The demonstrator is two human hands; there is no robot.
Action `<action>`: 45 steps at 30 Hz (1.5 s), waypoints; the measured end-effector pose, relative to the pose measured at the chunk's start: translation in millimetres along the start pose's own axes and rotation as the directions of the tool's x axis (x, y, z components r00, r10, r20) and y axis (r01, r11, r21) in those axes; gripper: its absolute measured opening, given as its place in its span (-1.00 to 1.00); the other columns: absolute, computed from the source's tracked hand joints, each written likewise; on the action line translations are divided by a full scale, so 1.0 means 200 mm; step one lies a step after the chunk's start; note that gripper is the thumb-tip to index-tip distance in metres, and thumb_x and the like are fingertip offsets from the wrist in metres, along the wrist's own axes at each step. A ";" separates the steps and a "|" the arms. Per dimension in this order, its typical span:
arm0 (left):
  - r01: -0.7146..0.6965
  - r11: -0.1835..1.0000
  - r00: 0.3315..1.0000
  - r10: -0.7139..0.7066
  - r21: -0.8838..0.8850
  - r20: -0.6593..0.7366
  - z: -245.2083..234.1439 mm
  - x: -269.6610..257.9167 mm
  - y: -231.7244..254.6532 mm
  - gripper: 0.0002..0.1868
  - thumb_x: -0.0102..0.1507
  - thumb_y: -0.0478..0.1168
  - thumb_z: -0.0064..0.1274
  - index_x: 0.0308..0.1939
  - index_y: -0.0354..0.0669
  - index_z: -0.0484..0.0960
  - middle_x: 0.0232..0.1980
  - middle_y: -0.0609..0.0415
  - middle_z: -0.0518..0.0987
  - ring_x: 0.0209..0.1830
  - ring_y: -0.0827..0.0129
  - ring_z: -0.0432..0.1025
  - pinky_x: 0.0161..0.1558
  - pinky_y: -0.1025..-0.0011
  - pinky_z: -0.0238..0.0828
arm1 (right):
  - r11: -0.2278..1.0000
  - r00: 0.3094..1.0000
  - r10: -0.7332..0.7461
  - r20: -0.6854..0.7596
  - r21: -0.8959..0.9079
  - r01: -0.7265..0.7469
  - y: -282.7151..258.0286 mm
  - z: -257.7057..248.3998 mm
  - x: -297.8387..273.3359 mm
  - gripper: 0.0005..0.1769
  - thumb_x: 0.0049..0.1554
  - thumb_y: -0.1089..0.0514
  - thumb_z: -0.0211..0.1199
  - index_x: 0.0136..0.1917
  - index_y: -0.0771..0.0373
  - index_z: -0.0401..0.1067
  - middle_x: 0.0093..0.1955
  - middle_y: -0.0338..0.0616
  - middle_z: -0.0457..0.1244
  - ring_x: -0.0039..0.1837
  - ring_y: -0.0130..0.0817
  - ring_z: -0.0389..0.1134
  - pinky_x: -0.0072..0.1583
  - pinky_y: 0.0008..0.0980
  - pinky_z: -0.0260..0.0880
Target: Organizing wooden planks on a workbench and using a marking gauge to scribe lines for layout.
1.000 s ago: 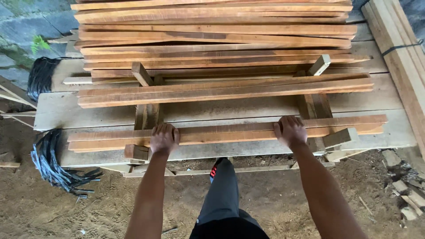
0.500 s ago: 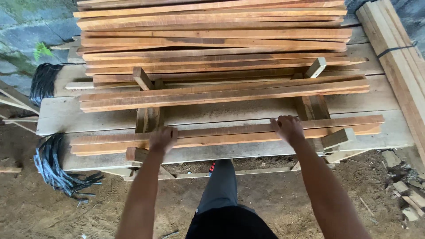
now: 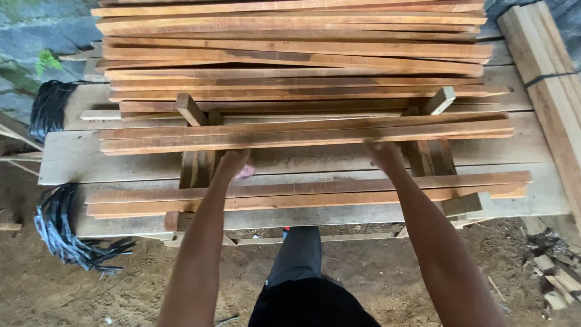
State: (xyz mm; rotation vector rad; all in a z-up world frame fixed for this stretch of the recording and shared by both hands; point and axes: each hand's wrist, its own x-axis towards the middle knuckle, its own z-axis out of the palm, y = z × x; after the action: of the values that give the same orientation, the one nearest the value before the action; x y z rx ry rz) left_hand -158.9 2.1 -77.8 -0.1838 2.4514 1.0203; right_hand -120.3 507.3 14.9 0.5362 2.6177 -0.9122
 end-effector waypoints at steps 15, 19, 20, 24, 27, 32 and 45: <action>0.108 0.359 0.916 -0.398 -0.927 -0.047 0.09 0.07 0.21 -0.47 0.40 0.08 -0.05 0.31 -0.19 0.42 0.04 0.00 0.60 -0.09 0.19 0.59 0.07 0.10 0.64 | 0.384 0.960 0.254 0.118 0.899 -0.212 0.03 0.09 0.24 -0.33 0.33 -0.27 0.00 0.56 0.09 0.12 0.10 0.15 0.34 0.11 0.05 0.49 0.09 0.02 0.62; 0.113 0.327 0.917 -0.399 -0.938 -0.028 0.07 0.07 0.21 -0.49 0.42 0.05 0.00 0.29 -0.22 0.40 0.05 -0.03 0.58 -0.09 0.18 0.59 0.10 0.08 0.65 | 0.285 0.961 0.235 0.149 0.934 -0.215 0.16 0.15 0.41 -0.37 0.39 -0.21 0.01 0.52 0.23 0.17 0.05 0.17 0.34 0.07 0.05 0.50 0.07 0.09 0.62; 0.115 0.310 0.909 -0.416 -0.944 -0.026 0.06 0.07 0.23 -0.51 0.41 0.04 -0.02 0.29 -0.18 0.36 0.05 -0.01 0.57 -0.10 0.17 0.59 0.09 0.07 0.63 | 0.250 0.956 0.244 0.160 0.943 -0.222 0.15 0.13 0.39 -0.39 0.36 -0.18 0.05 0.51 0.20 0.15 0.06 0.16 0.32 0.07 0.07 0.48 0.09 0.11 0.62; 0.094 0.297 0.918 -0.395 -0.950 -0.033 0.09 0.12 0.17 -0.51 0.39 0.03 -0.01 0.26 -0.22 0.40 -0.01 -0.08 0.58 -0.14 0.19 0.58 0.07 0.06 0.61 | 0.223 0.982 0.162 0.099 0.965 -0.134 0.15 0.14 0.37 -0.40 0.31 -0.12 0.11 0.50 0.18 0.16 0.09 0.23 0.31 0.07 0.10 0.44 0.12 0.12 0.61; 0.071 0.275 0.930 -0.367 -0.959 -0.037 0.08 0.12 0.15 -0.51 0.40 0.01 0.01 0.28 -0.25 0.43 0.03 -0.06 0.56 -0.12 0.20 0.59 0.08 0.08 0.59 | 0.097 0.937 0.312 0.155 0.976 -0.194 0.12 0.16 0.40 -0.41 0.37 -0.07 0.14 0.50 0.27 0.11 0.19 0.23 0.23 0.15 0.16 0.43 0.19 0.16 0.61; 0.034 0.283 0.917 -0.391 -0.958 -0.083 0.11 0.07 0.18 -0.51 0.40 0.00 0.01 0.27 -0.27 0.42 0.04 -0.08 0.55 -0.14 0.19 0.57 0.07 0.09 0.60 | 0.120 0.971 0.219 0.094 0.985 -0.123 0.17 0.19 0.40 -0.44 0.32 -0.08 0.13 0.45 0.24 0.22 0.17 0.20 0.29 0.11 0.13 0.44 0.16 0.14 0.53; -0.018 0.224 0.911 -0.398 -0.974 -0.109 0.28 0.08 0.00 -0.57 0.37 0.04 0.06 0.10 -0.24 0.46 -0.18 0.00 0.56 -0.29 0.20 0.55 -0.17 0.13 0.70 | 0.112 0.970 0.219 0.105 0.985 -0.132 0.22 0.22 0.20 -0.48 0.33 -0.06 0.12 0.43 0.23 0.17 0.13 0.15 0.30 0.04 0.10 0.48 0.04 0.11 0.58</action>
State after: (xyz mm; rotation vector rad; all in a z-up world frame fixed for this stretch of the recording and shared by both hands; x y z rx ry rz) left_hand -152.7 41.0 -119.9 -1.1410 1.5012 2.4269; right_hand -127.8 521.3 -57.1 1.1357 1.4299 -2.5515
